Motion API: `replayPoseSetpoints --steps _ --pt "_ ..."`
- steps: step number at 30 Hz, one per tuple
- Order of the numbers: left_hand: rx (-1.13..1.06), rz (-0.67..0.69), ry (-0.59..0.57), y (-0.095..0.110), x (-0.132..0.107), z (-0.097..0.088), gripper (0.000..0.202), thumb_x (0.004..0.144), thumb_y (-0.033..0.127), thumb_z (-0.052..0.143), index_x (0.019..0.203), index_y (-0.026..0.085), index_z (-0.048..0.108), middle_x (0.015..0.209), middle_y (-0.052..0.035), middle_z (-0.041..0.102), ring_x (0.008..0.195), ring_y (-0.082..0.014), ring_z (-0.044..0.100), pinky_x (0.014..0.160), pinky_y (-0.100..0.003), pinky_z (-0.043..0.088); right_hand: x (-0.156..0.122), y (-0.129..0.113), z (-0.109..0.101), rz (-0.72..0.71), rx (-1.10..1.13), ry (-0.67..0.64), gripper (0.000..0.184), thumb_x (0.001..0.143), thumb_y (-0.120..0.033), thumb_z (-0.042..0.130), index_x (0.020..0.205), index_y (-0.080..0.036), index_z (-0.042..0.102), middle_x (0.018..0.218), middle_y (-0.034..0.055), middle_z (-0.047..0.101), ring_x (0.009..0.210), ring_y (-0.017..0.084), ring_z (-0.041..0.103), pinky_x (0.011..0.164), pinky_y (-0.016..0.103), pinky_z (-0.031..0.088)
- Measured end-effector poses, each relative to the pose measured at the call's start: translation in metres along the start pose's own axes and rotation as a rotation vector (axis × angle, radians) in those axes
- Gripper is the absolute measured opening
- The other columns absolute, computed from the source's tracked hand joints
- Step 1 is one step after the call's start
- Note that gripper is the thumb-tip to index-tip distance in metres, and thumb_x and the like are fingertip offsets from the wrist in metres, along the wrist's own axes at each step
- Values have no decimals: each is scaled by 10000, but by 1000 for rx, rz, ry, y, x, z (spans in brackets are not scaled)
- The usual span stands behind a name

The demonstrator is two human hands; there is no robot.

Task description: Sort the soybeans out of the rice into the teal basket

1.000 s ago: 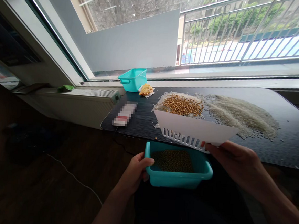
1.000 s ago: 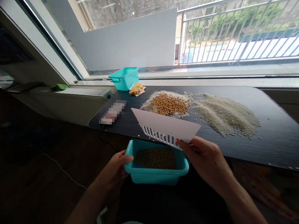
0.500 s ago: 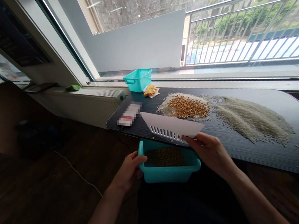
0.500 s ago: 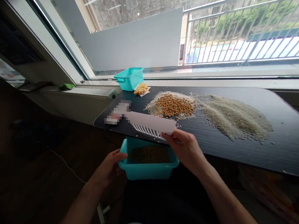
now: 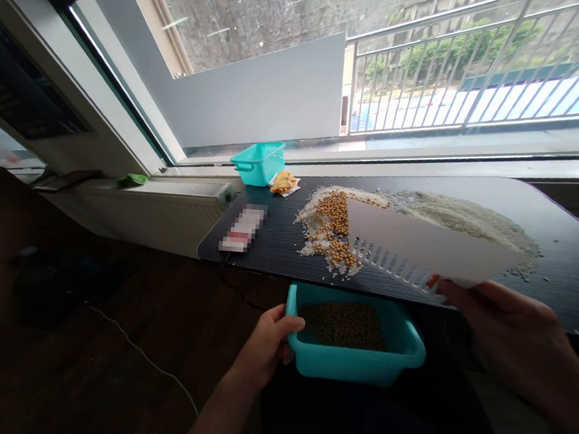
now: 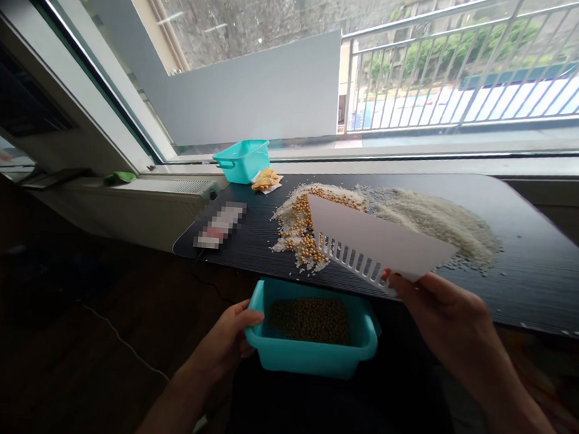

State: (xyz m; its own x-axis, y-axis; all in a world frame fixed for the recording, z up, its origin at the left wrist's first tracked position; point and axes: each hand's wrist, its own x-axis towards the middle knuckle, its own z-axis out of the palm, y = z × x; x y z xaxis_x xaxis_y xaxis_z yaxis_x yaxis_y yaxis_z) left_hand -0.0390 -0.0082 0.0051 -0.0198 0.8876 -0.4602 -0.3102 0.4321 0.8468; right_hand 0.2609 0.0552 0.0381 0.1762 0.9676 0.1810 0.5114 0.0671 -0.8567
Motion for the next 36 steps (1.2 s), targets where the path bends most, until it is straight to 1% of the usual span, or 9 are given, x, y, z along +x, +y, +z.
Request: replayPoseSetpoints --steps 2,5,8,12,17,21,23,30,36 --pt "1 -16 -26 -2 2 9 326 567 387 787 667 184 553 398 101 407 335 -42 292 349 -187 219 3 6 -1 2 17 -6 345 658 -565 743 749 -238 807 712 14 763 654 197 666 581 269 522" --pt "-5 -30 -34 -3 2 15 335 567 386 797 654 191 539 391 109 389 333 -41 286 348 -185 219 5 8 5 -22 62 -40 386 648 -591 723 773 -238 816 725 22 768 687 215 676 623 291 539" --pt "-13 -33 -30 -4 3 14 336 570 369 809 663 188 542 407 109 399 335 -38 294 349 -182 221 6 0 13 -17 84 -65 389 643 -578 710 785 -232 819 733 23 772 703 228 682 649 309 547" --pt "-15 -28 -26 -5 4 11 333 574 367 814 679 182 558 411 108 406 336 -41 301 349 -183 231 6 -12 18 -19 91 -81 355 623 -556 688 699 -226 798 688 20 760 661 230 665 608 315 533" --pt "-17 -25 -47 -7 5 11 319 588 367 804 704 174 578 417 102 423 343 -46 314 348 -182 241 4 -16 8 -11 92 -48 324 630 -535 708 747 -250 808 717 15 775 671 216 668 620 302 536" --pt "-12 -18 -35 -6 5 12 318 579 369 800 666 180 559 397 105 405 334 -42 300 345 -181 239 1 -17 1 29 98 -35 282 582 -531 727 650 -263 786 659 15 757 628 205 651 579 291 533" --pt "-13 -19 -23 -4 4 13 321 570 367 801 654 182 552 396 105 403 333 -40 298 344 -180 235 1 -16 2 38 125 -38 292 570 -533 738 655 -260 793 662 19 758 629 206 657 583 295 546" --pt "-21 -23 -31 -4 4 13 327 566 366 807 663 183 555 410 105 411 338 -41 301 345 -182 236 2 -12 8 74 225 -102 384 544 -549 798 777 -246 830 777 29 796 714 242 698 741 374 596" --pt "-33 -24 -37 -5 4 13 321 581 362 810 675 180 562 415 109 391 347 -39 289 356 -180 218 5 -14 6 95 222 -68 410 504 -629 803 634 -241 790 678 30 760 665 229 662 697 364 576"
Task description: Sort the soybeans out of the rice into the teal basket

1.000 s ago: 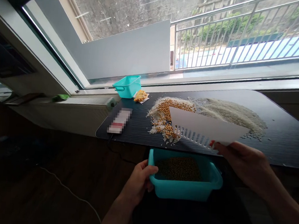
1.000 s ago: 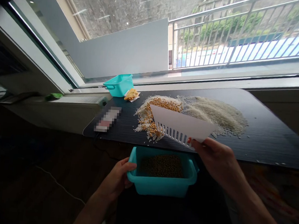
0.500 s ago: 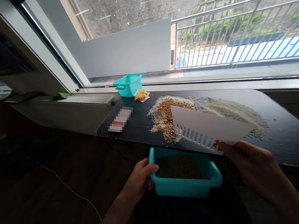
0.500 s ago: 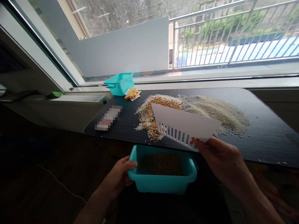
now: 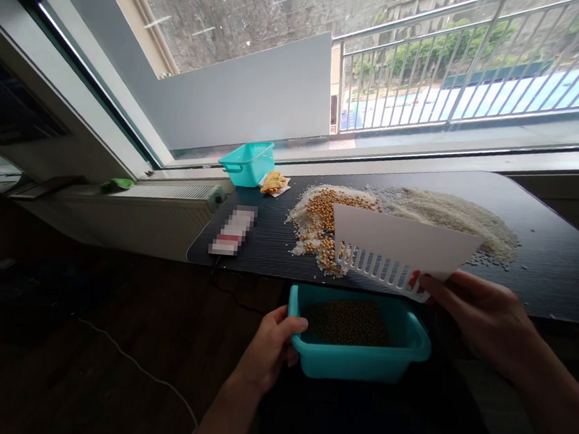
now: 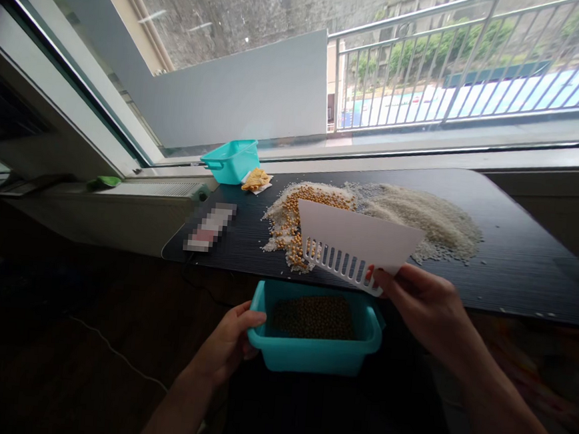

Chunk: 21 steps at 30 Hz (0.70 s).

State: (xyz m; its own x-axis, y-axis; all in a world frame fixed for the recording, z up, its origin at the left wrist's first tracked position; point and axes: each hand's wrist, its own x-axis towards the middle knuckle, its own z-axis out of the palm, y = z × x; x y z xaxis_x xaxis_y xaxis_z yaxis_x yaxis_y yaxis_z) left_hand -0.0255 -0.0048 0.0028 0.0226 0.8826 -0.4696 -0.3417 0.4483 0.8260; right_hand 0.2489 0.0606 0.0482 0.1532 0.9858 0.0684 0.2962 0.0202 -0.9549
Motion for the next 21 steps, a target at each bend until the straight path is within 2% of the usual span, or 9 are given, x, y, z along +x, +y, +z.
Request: replayPoseSetpoints --steps 5,10,16,21 --pt "-13 8 -27 -1 -1 -2 307 612 353 805 684 179 562 429 108 390 363 -39 290 366 -179 232 4 -1 6 75 89 -71 515 426 -703 828 626 -230 786 686 52 758 644 219 651 680 368 584" --pt "-17 7 -29 -1 0 -2 309 612 355 807 693 177 567 427 107 394 360 -41 292 364 -178 231 4 -2 7 98 139 -74 522 391 -689 851 678 -255 817 719 44 783 645 217 662 657 358 589" --pt "-8 8 -19 -1 0 -1 325 604 363 811 687 180 555 431 106 400 354 -38 297 365 -176 224 -2 -1 -6 95 97 -23 431 464 -626 864 712 -276 821 742 21 791 670 225 683 701 364 606" --pt "0 6 -15 -1 -1 -1 332 598 372 809 692 179 555 433 107 401 353 -37 299 365 -177 224 -2 4 -4 84 117 -95 437 499 -672 844 741 -309 822 774 8 804 693 242 709 706 377 622"
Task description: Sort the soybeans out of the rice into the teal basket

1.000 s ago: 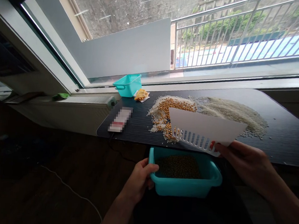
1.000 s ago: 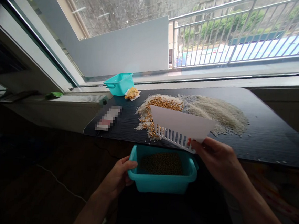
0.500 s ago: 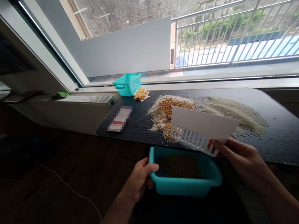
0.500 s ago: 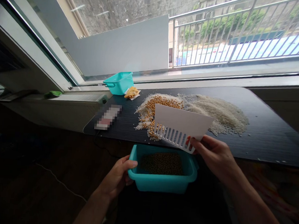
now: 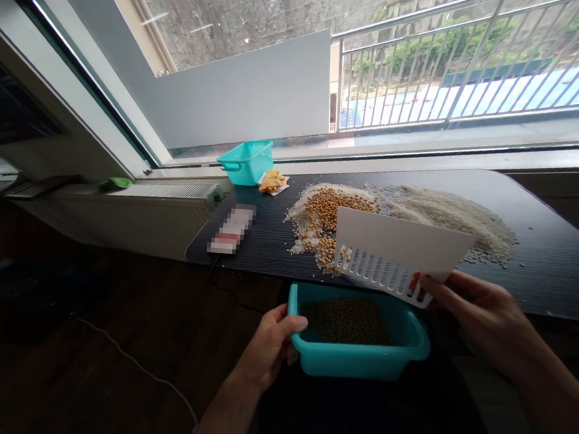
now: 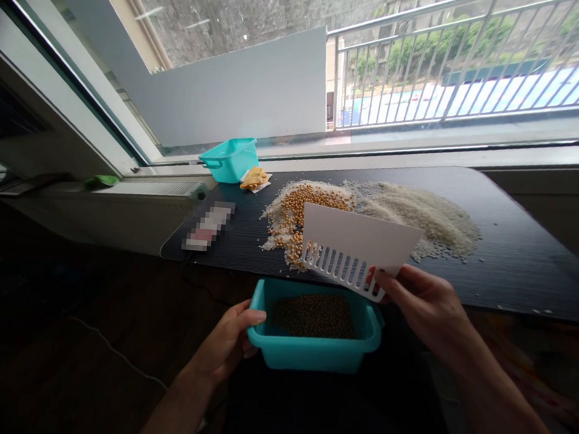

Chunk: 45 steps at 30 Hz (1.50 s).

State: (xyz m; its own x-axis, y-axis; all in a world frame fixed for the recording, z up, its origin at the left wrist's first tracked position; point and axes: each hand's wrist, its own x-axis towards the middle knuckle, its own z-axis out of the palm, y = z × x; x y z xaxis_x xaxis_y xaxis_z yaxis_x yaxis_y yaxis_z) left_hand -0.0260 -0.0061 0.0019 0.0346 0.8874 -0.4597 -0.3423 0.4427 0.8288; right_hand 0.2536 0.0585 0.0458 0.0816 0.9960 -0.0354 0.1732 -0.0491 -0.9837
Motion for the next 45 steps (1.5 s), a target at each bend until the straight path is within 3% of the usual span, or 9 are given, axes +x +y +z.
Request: replayPoseSetpoints --steps 10,18,37,45 --pt "0 -2 9 1 0 2 326 587 357 800 683 187 540 420 111 397 347 -38 294 360 -178 211 2 1 2 6 -3 -21 454 540 -637 842 796 -263 832 802 36 805 694 227 698 669 347 609" --pt "3 2 2 1 -1 1 315 598 356 799 688 180 555 425 105 406 348 -37 297 366 -180 216 1 -13 15 41 66 -24 416 434 -565 887 718 -265 834 759 43 803 642 218 679 621 341 596" --pt "19 2 5 3 -1 2 366 577 407 824 678 181 554 427 105 403 352 -36 295 366 -179 214 -2 -6 5 18 12 -10 443 466 -614 868 734 -263 838 764 50 805 662 230 696 654 353 603" --pt "14 3 9 2 0 2 363 576 400 820 659 188 537 420 105 397 346 -38 298 365 -185 212 -5 -9 3 -4 -16 0 395 453 -579 873 697 -271 837 726 49 799 614 223 683 590 332 594"
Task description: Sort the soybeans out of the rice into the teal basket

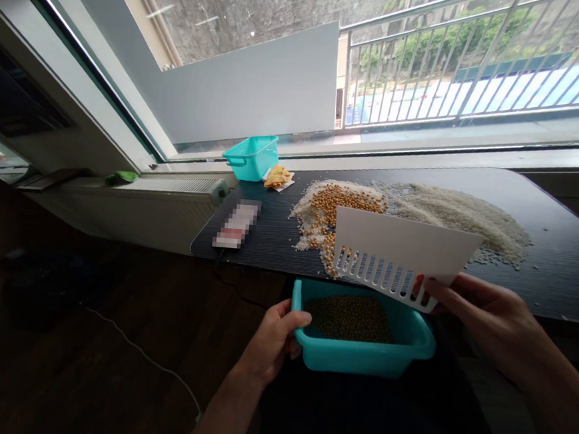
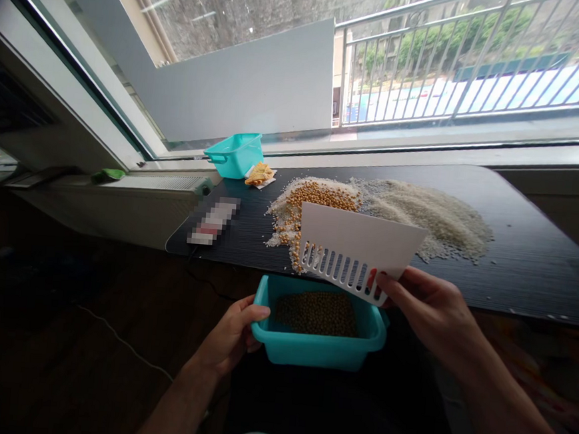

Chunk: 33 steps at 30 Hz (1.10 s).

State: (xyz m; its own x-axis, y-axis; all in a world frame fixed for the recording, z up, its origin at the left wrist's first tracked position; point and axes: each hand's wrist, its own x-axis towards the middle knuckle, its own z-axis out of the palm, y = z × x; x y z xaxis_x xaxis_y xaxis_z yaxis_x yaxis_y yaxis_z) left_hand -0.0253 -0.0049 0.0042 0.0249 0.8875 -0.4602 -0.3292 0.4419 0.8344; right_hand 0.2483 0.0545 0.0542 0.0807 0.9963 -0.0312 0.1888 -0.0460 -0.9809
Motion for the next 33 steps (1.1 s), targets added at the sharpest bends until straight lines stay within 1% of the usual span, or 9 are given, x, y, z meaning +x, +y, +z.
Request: replayPoseSetpoints --steps 5,8,10,13,16,23,27,30,33 --pt "-2 6 5 -1 1 0 330 571 376 803 661 185 550 411 102 409 338 -40 294 359 -189 211 -3 9 -4 -19 -26 -56 431 586 -614 828 841 -267 849 840 51 813 737 248 716 703 350 615" --pt "-6 6 12 -1 1 0 298 576 351 785 658 181 556 408 97 417 336 -42 301 357 -189 215 -5 12 2 -31 -41 -101 416 600 -631 814 784 -259 838 833 40 810 773 258 722 777 370 610" --pt "-8 7 19 -1 1 1 287 578 343 779 658 179 557 405 97 417 337 -42 303 357 -187 216 -6 12 10 -44 -63 -106 439 582 -669 798 715 -252 818 774 31 797 739 254 717 756 379 611" --pt "-10 12 14 -1 1 0 283 584 340 778 663 179 559 402 99 410 338 -41 301 359 -185 216 -8 8 19 -60 -80 -81 490 543 -729 774 683 -260 797 699 12 772 654 232 699 669 371 610" --pt "-11 16 3 -2 1 -1 287 592 346 777 656 182 551 400 99 407 339 -41 299 357 -183 215 -10 4 21 -74 -106 -73 489 542 -736 767 623 -254 775 667 11 764 629 228 698 645 359 607" --pt "0 -2 24 0 1 0 317 559 366 789 647 188 541 396 104 401 334 -38 288 351 -182 206 -11 9 2 12 -66 31 446 457 -613 843 703 -242 816 735 39 798 703 277 734 718 388 629" --pt "1 -4 15 0 1 0 319 565 365 793 651 188 543 399 103 407 339 -39 298 355 -181 220 -10 14 -12 33 -90 103 383 485 -541 847 763 -278 834 763 13 806 724 266 737 740 370 624" --pt "-4 -5 14 -1 1 -1 320 568 359 797 657 190 541 403 102 414 340 -42 303 356 -183 229 -10 13 -16 18 -91 152 401 495 -553 841 782 -274 835 775 17 806 714 267 728 728 380 620" --pt "-4 -9 13 -1 1 -1 330 571 365 804 656 193 535 400 104 409 341 -44 303 358 -184 225 -6 11 -13 -5 -62 160 440 501 -599 835 781 -259 828 761 27 799 683 256 712 698 378 614"
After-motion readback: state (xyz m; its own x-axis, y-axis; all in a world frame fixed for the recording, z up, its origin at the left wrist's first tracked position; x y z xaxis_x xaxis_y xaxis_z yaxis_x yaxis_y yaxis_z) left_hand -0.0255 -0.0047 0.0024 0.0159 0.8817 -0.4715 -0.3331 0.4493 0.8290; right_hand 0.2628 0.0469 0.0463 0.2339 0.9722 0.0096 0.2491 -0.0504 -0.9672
